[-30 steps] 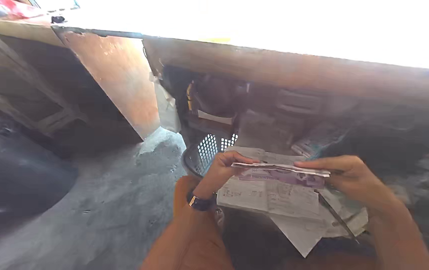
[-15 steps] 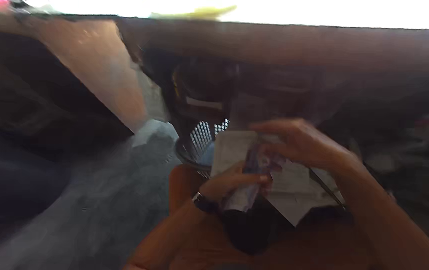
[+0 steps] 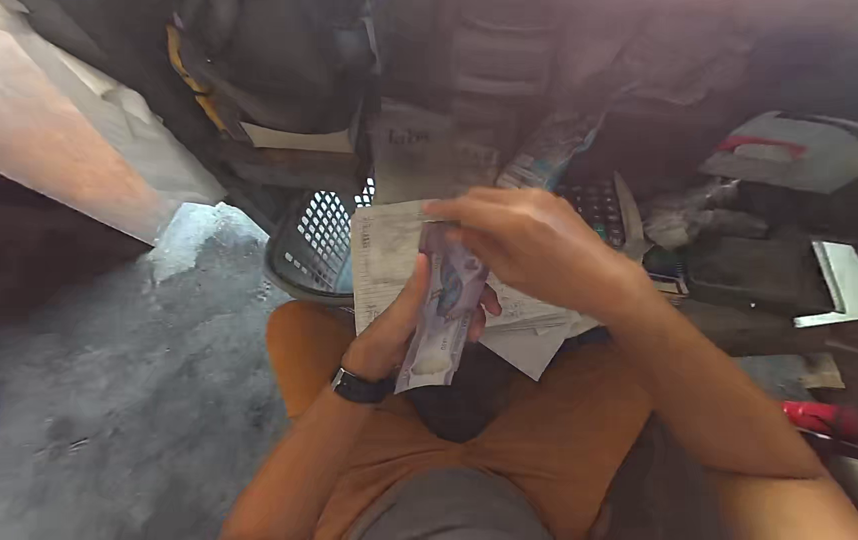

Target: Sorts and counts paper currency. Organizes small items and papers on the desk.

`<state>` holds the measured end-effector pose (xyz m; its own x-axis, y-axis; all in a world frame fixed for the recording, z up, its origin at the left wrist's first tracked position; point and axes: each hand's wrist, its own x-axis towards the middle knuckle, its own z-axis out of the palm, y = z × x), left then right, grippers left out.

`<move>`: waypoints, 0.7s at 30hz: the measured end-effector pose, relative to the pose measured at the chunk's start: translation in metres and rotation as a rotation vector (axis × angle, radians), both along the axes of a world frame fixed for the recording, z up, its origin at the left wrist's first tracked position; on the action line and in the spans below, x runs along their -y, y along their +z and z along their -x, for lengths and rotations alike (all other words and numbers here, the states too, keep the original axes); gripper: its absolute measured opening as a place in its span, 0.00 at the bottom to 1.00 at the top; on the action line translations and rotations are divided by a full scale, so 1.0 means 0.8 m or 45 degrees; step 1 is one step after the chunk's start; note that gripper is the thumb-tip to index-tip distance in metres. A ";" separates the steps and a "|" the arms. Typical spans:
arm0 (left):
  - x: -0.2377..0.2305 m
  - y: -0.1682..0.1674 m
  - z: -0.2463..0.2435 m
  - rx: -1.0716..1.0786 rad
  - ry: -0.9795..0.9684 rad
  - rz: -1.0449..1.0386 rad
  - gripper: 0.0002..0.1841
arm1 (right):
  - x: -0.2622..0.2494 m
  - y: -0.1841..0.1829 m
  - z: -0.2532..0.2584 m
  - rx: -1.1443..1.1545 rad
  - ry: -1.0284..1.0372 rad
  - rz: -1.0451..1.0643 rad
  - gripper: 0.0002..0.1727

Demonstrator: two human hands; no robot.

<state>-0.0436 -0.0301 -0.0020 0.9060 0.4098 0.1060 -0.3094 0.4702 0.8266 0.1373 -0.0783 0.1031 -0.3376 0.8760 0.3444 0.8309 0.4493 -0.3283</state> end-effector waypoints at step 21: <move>0.158 -0.063 0.040 0.151 -0.375 0.512 0.41 | 0.072 -0.080 -0.013 -0.933 0.385 1.049 0.12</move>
<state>-0.0752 -0.1568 -0.0525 0.9804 0.1687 0.1017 -0.1969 0.8252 0.5294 0.1479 -0.1359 0.0390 -0.5279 0.8439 -0.0962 0.2124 0.0215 -0.9769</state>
